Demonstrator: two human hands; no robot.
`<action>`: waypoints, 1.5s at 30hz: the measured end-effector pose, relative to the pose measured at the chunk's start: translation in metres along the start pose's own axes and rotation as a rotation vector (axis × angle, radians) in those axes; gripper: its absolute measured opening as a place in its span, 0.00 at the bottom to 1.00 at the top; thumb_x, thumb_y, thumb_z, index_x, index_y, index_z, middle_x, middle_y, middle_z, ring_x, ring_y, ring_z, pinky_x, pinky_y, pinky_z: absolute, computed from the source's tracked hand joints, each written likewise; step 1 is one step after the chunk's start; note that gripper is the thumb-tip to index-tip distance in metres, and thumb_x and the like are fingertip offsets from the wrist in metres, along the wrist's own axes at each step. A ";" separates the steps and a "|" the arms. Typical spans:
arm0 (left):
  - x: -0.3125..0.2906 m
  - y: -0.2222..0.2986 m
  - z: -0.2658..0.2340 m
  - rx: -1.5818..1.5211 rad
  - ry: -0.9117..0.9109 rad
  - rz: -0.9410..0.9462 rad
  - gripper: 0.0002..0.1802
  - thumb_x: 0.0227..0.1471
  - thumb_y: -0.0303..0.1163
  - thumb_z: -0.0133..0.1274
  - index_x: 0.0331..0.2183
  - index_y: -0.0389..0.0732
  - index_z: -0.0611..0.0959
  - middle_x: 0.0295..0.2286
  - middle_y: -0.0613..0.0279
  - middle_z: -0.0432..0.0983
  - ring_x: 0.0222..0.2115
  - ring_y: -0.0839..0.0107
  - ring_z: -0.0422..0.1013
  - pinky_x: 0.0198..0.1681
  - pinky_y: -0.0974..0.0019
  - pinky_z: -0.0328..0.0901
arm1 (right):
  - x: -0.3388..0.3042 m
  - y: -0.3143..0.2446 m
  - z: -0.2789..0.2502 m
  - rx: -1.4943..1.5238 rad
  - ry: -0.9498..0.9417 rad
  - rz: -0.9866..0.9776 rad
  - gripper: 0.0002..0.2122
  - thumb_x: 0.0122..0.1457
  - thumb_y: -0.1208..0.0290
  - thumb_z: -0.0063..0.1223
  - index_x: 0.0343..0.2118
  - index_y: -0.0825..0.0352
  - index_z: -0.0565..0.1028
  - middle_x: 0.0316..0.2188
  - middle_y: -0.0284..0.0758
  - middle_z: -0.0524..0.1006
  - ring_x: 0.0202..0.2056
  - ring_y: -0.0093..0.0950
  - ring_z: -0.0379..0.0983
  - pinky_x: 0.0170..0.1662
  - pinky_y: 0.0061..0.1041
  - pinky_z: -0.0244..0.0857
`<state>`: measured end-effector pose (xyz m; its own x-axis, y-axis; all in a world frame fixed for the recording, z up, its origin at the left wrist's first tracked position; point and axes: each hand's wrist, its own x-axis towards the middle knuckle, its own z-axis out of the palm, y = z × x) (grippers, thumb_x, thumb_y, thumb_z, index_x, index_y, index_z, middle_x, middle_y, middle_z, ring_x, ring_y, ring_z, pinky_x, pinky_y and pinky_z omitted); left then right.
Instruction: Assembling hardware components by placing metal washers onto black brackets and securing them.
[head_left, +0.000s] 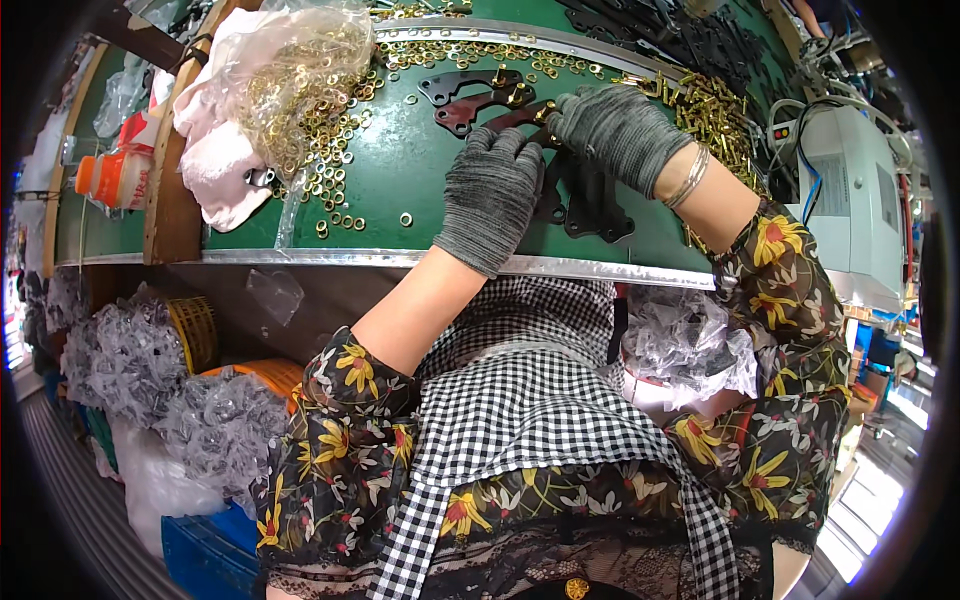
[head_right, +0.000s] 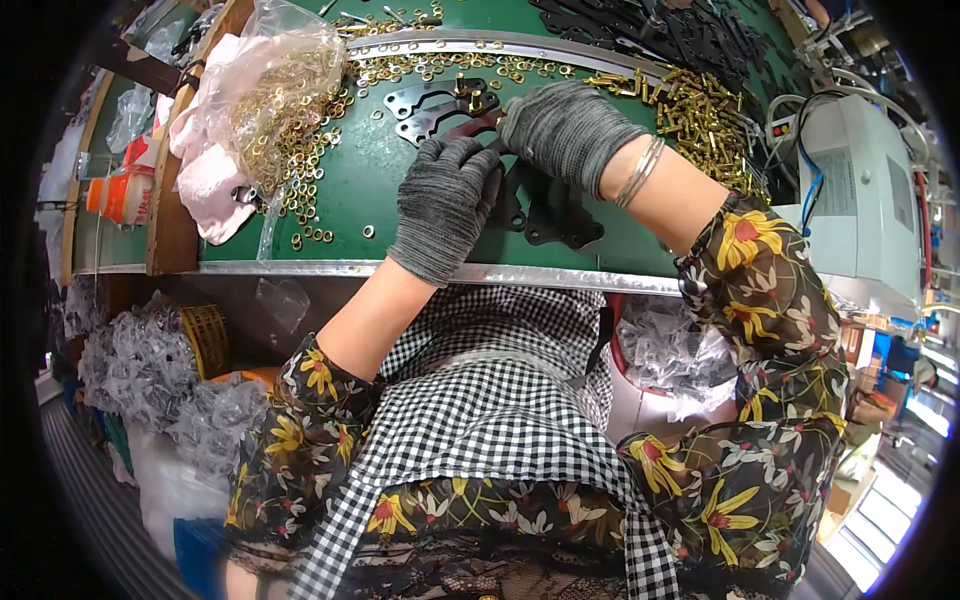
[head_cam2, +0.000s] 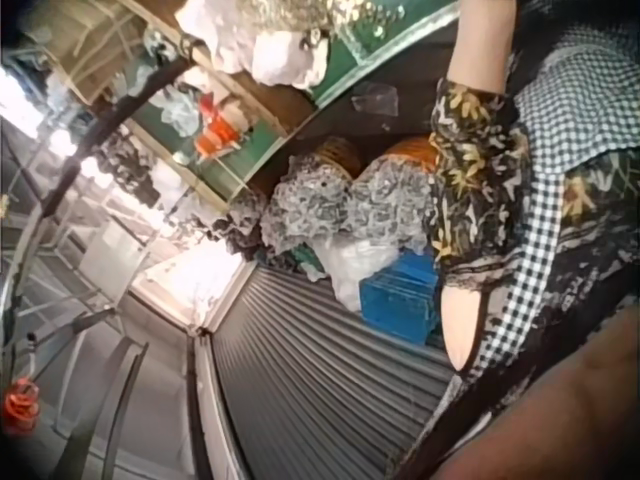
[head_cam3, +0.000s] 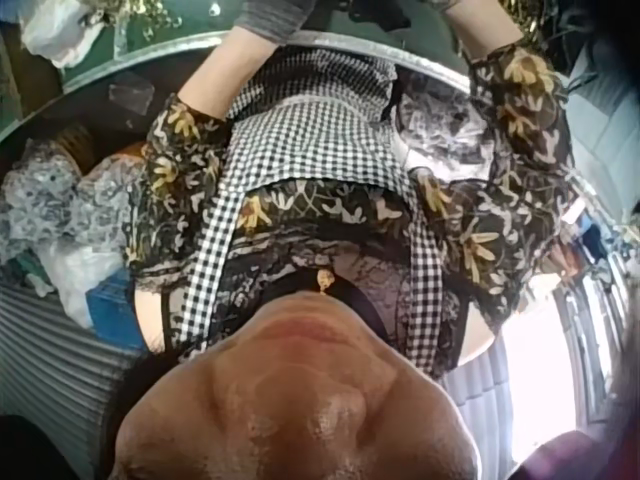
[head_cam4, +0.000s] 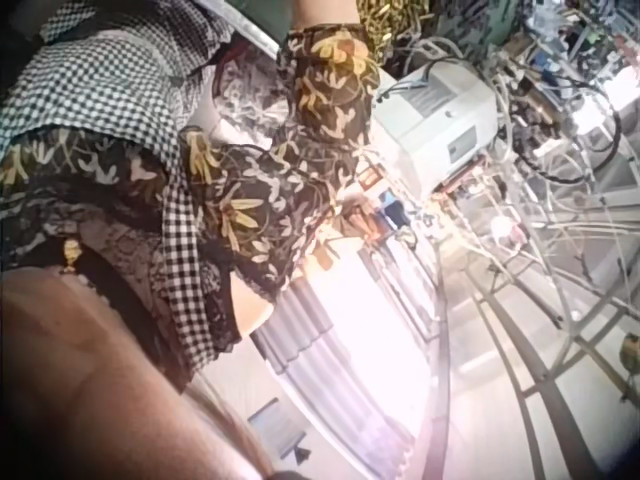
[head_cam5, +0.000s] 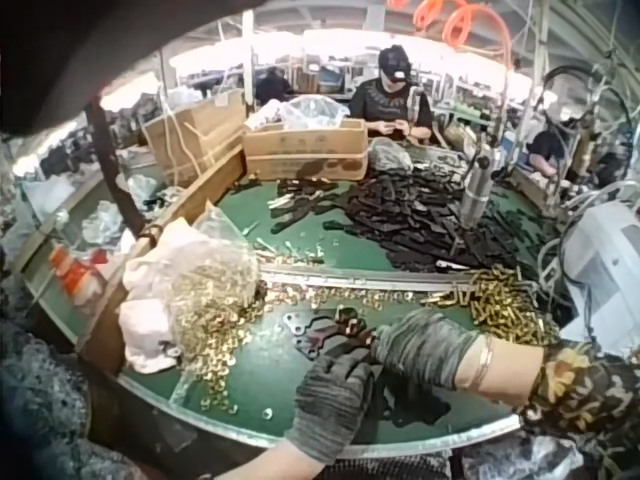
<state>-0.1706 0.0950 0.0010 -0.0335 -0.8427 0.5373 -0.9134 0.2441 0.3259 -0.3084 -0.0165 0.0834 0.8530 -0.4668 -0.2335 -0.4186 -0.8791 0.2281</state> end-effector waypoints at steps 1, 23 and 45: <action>0.000 0.000 0.000 -0.003 0.006 0.009 0.10 0.47 0.32 0.57 0.35 0.43 0.83 0.35 0.61 0.76 0.38 0.58 0.71 0.41 0.58 0.69 | -0.002 0.001 0.000 -0.036 0.038 -0.056 0.08 0.55 0.73 0.50 0.36 0.65 0.77 0.30 0.40 0.77 0.35 0.38 0.77 0.37 0.33 0.72; -0.001 -0.001 0.001 -0.018 0.040 0.014 0.09 0.47 0.33 0.58 0.34 0.43 0.82 0.35 0.61 0.76 0.38 0.58 0.71 0.42 0.58 0.69 | -0.001 0.007 0.004 0.275 0.012 -0.062 0.08 0.57 0.69 0.51 0.38 0.64 0.75 0.34 0.37 0.76 0.38 0.37 0.76 0.40 0.33 0.70; 0.000 -0.002 0.002 -0.031 0.031 0.009 0.09 0.48 0.33 0.57 0.34 0.43 0.82 0.36 0.60 0.76 0.40 0.58 0.71 0.44 0.58 0.68 | 0.005 -0.007 0.001 0.237 -0.158 0.226 0.17 0.65 0.56 0.39 0.35 0.63 0.77 0.26 0.42 0.79 0.32 0.40 0.77 0.38 0.38 0.69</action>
<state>-0.1697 0.0938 -0.0010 -0.0284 -0.8256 0.5635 -0.9000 0.2664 0.3449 -0.3012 -0.0128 0.0796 0.6794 -0.6450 -0.3499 -0.6679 -0.7411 0.0693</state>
